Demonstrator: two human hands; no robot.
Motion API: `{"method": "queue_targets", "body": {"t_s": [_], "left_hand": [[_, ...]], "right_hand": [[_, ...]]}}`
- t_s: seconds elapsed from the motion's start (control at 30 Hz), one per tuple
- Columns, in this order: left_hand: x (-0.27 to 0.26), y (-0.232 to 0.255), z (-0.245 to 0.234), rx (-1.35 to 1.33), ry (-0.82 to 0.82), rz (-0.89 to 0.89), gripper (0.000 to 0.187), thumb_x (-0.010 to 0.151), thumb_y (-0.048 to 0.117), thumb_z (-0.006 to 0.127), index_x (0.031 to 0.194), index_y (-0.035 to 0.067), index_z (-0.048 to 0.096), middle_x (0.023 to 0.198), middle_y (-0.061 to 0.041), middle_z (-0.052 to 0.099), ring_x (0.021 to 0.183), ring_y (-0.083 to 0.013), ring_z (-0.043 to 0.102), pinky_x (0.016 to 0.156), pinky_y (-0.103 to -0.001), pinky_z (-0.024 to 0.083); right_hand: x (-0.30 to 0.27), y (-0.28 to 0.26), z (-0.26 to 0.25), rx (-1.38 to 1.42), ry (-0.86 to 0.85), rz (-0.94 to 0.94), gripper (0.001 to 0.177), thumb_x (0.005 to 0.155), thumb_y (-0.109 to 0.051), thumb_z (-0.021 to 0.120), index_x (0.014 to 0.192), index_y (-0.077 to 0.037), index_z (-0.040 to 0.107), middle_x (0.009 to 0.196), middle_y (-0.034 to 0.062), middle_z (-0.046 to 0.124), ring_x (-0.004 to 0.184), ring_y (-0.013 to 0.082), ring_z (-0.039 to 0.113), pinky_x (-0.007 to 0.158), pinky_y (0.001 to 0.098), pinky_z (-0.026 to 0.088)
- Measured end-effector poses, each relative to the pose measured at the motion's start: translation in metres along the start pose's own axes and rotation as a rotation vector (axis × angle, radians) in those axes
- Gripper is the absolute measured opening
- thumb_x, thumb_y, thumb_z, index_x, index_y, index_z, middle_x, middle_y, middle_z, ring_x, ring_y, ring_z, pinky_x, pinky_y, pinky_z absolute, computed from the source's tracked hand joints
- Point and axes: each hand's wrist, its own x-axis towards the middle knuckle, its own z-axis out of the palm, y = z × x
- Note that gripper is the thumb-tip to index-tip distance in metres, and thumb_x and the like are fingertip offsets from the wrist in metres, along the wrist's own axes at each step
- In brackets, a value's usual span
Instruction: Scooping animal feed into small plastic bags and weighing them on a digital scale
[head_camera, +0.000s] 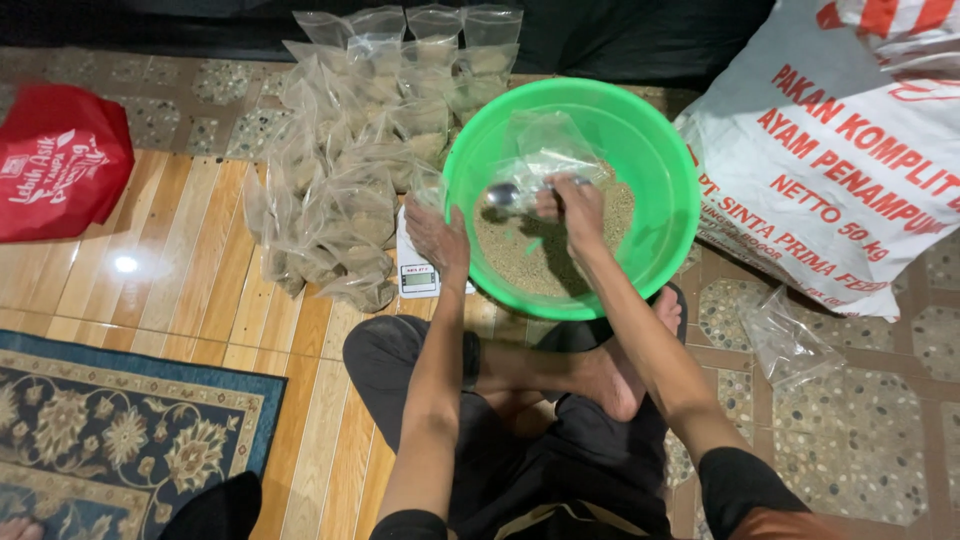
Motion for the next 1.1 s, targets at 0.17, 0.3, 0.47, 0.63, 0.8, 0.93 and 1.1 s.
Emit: {"method": "queue_targets", "body": {"t_s": [0.17, 0.3, 0.47, 0.63, 0.8, 0.93, 1.1], "left_hand": [[-0.001, -0.001, 0.002, 0.036, 0.054, 0.049, 0.08, 0.072, 0.023, 0.074, 0.137, 0.002, 0.032, 0.116, -0.019, 0.047, 0.106, -0.0395, 0.051, 0.094, -0.05, 0.043], [-0.005, 0.003, -0.003, 0.004, 0.057, 0.058, 0.08, 0.072, 0.023, 0.074, 0.135, -0.001, 0.032, 0.117, -0.022, 0.047, 0.105, -0.042, 0.051, 0.093, -0.052, 0.043], [-0.004, -0.009, 0.01, 0.053, 0.031, 0.048, 0.084, 0.072, 0.025, 0.076, 0.137, 0.001, 0.03, 0.116, -0.021, 0.046, 0.104, -0.0412, 0.05, 0.092, -0.051, 0.045], [-0.002, -0.018, 0.019, 0.028, -0.001, 0.03, 0.088, 0.076, 0.026, 0.075, 0.142, 0.003, 0.022, 0.127, -0.022, 0.041, 0.112, -0.0422, 0.046, 0.094, -0.055, 0.043], [0.0, -0.03, 0.032, 0.027, -0.021, 0.014, 0.098, 0.081, 0.029, 0.073, 0.149, 0.002, 0.007, 0.142, -0.028, 0.028, 0.122, -0.0463, 0.039, 0.099, -0.059, 0.038], [-0.002, -0.028, 0.031, 0.046, -0.005, 0.031, 0.097, 0.084, 0.029, 0.072, 0.149, -0.001, 0.006, 0.143, -0.03, 0.028, 0.125, -0.048, 0.038, 0.102, -0.059, 0.036], [-0.002, -0.028, 0.029, 0.007, 0.017, 0.056, 0.096, 0.081, 0.027, 0.075, 0.147, -0.002, 0.012, 0.14, -0.031, 0.032, 0.123, -0.0483, 0.04, 0.104, -0.057, 0.036]], "right_hand": [[0.005, 0.043, -0.055, -0.06, 0.124, 0.059, 0.026, 0.089, -0.023, 0.055, 0.094, 0.002, 0.062, 0.078, 0.0214, 0.067, 0.064, 0.0208, 0.07, 0.059, 0.0311, 0.061], [0.005, 0.061, -0.075, -0.076, 0.184, 0.11, 0.027, 0.089, -0.022, 0.054, 0.093, 0.003, 0.062, 0.079, 0.0233, 0.066, 0.065, 0.0229, 0.07, 0.06, 0.0334, 0.061], [0.001, 0.048, -0.066, -0.258, 0.145, 0.109, 0.024, 0.091, -0.02, 0.054, 0.094, 0.002, 0.064, 0.082, 0.0197, 0.067, 0.072, 0.0233, 0.07, 0.064, 0.033, 0.059], [0.002, 0.046, -0.065, -0.277, 0.165, 0.155, 0.021, 0.09, -0.018, 0.053, 0.088, 0.0, 0.063, 0.079, 0.0151, 0.066, 0.069, 0.0193, 0.069, 0.063, 0.0288, 0.059], [0.007, 0.05, -0.066, -0.419, 0.173, 0.165, 0.022, 0.089, -0.02, 0.052, 0.079, -0.006, 0.067, 0.07, 0.0064, 0.067, 0.061, 0.0124, 0.068, 0.058, 0.0263, 0.057], [-0.001, 0.034, -0.059, -0.494, 0.114, 0.169, 0.026, 0.093, -0.022, 0.052, 0.088, -0.002, 0.068, 0.072, 0.007, 0.067, 0.064, 0.0116, 0.066, 0.061, 0.0258, 0.054], [0.012, 0.049, -0.055, -0.583, 0.046, 0.3, 0.03, 0.092, -0.028, 0.056, 0.106, -0.003, 0.063, 0.078, 0.0062, 0.069, 0.068, 0.0115, 0.069, 0.067, 0.0262, 0.055]]}}
